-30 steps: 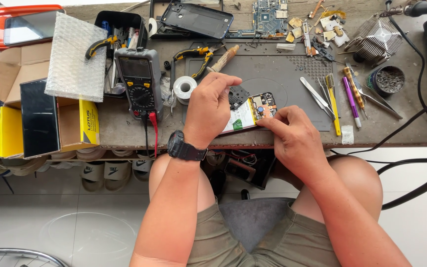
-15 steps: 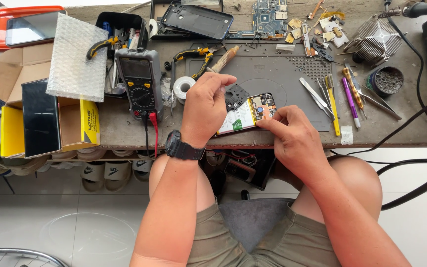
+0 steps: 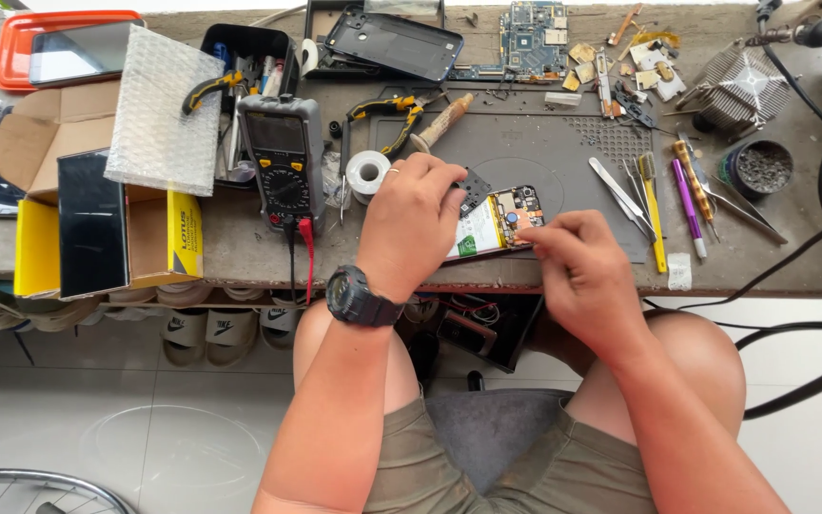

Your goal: Assembling internal components of a smartphone, including the battery and protective covers, on a repair workbench.

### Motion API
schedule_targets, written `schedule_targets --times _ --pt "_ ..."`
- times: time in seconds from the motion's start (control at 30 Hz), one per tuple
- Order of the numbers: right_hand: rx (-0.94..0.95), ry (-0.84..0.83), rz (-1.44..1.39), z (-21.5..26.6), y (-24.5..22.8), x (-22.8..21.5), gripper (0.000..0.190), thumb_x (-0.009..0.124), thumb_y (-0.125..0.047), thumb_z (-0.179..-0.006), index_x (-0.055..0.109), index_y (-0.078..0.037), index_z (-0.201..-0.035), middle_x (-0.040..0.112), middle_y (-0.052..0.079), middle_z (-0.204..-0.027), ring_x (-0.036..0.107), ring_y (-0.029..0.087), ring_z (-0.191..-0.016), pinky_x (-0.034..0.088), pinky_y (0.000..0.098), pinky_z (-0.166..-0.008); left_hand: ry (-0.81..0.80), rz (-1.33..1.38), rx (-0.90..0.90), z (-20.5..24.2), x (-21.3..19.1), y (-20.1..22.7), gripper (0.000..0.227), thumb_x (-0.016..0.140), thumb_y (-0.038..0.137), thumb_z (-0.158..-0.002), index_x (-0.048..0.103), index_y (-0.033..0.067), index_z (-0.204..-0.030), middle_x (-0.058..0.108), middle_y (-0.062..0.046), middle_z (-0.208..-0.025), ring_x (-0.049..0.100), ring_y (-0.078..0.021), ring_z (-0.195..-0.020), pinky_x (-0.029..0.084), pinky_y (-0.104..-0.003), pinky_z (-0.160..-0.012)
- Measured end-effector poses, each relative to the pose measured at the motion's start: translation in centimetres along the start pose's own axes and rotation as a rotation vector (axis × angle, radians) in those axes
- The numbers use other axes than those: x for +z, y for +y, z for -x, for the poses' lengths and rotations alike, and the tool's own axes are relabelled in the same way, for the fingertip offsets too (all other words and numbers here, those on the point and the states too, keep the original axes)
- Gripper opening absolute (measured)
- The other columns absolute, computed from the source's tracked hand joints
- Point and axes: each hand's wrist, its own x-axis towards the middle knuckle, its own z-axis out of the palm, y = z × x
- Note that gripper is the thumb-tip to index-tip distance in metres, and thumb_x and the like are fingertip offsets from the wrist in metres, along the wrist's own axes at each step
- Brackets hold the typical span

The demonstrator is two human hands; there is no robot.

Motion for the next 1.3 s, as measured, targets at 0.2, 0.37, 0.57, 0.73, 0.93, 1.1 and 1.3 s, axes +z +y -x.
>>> schedule_targets --times 0.2,0.37,0.57,0.73,0.93,1.1,1.3 --pt "0.154 0.073 -0.225 -0.3 1.0 -0.9 0.028 0.073 0.000 -0.107 0.082 -0.014 -0.129 0.064 0.004 -0.106 0.069 0.018 -0.091 0.059 0.0300 -0.076 -0.046 -0.238 -0.029 0.5 -1.4 1.9 0.045 0.084 0.038 -0.092 0.072 0.0121 -0.127 0.063 -0.009 -0.110 0.071 -0.0381 -0.106 0.063 -0.048 -0.092" --pt "0.148 0.072 -0.217 -0.4 0.5 -0.9 0.025 0.075 -0.001 -0.106 0.082 -0.012 -0.127 0.066 0.008 -0.103 0.069 0.019 -0.088 0.059 0.0324 -0.074 -0.114 -0.280 -0.080 0.8 -0.4 1.5 0.050 0.085 0.041 -0.090 0.071 0.0115 -0.129 0.065 -0.009 -0.107 0.070 -0.0335 -0.104 0.063 -0.044 -0.088" --pt "0.149 0.076 -0.208 -0.4 0.6 -1.0 0.023 0.077 -0.003 -0.105 0.083 -0.012 -0.125 0.068 0.008 -0.102 0.070 0.019 -0.088 0.060 0.0317 -0.072 -0.133 -0.279 -0.115 0.7 0.5 1.4 0.052 0.083 0.036 -0.093 0.068 0.0089 -0.134 0.068 -0.013 -0.106 0.072 -0.0367 -0.102 0.063 -0.046 -0.088" --pt "0.183 0.097 -0.257 -0.6 1.4 -0.9 0.024 0.077 -0.004 -0.106 0.082 -0.012 -0.128 0.071 0.008 -0.105 0.073 0.018 -0.091 0.061 0.0291 -0.072 0.077 -0.150 0.017 -0.1 -0.3 3.2 0.055 0.088 0.029 -0.087 0.071 0.0050 -0.134 0.068 -0.015 -0.107 0.069 -0.0371 -0.101 0.060 -0.047 -0.089" --pt "0.339 0.127 -0.781 -3.2 0.1 -1.2 0.036 0.057 -0.014 -0.116 0.056 -0.003 -0.150 0.072 0.015 -0.124 0.075 0.020 -0.106 0.065 0.0282 -0.082 0.211 0.328 0.052 -0.1 1.4 5.5 0.054 0.090 0.031 -0.091 0.071 0.0145 -0.138 0.070 -0.008 -0.120 0.071 -0.0308 -0.110 0.063 -0.042 -0.094" --pt "0.180 0.070 -0.653 -7.0 0.9 -0.8 0.021 0.069 0.003 -0.110 0.071 0.003 -0.131 0.075 0.024 -0.107 0.076 0.024 -0.089 0.068 0.0368 -0.072 0.258 0.606 -0.087 -0.3 1.4 6.0 0.048 0.090 0.021 -0.094 0.072 0.0100 -0.138 0.072 -0.010 -0.111 0.076 -0.0237 -0.094 0.066 -0.030 -0.071" --pt "0.035 0.091 -0.635 -9.3 0.3 -0.8 0.027 0.076 0.011 -0.105 0.073 0.001 -0.129 0.070 0.018 -0.125 0.076 0.022 -0.084 0.068 0.0325 -0.072 0.176 0.944 -0.372 0.0 1.8 3.9 0.019 0.079 0.015 -0.103 0.081 0.0058 -0.120 0.079 -0.008 -0.088 0.078 -0.0128 -0.075 0.068 -0.026 -0.063"
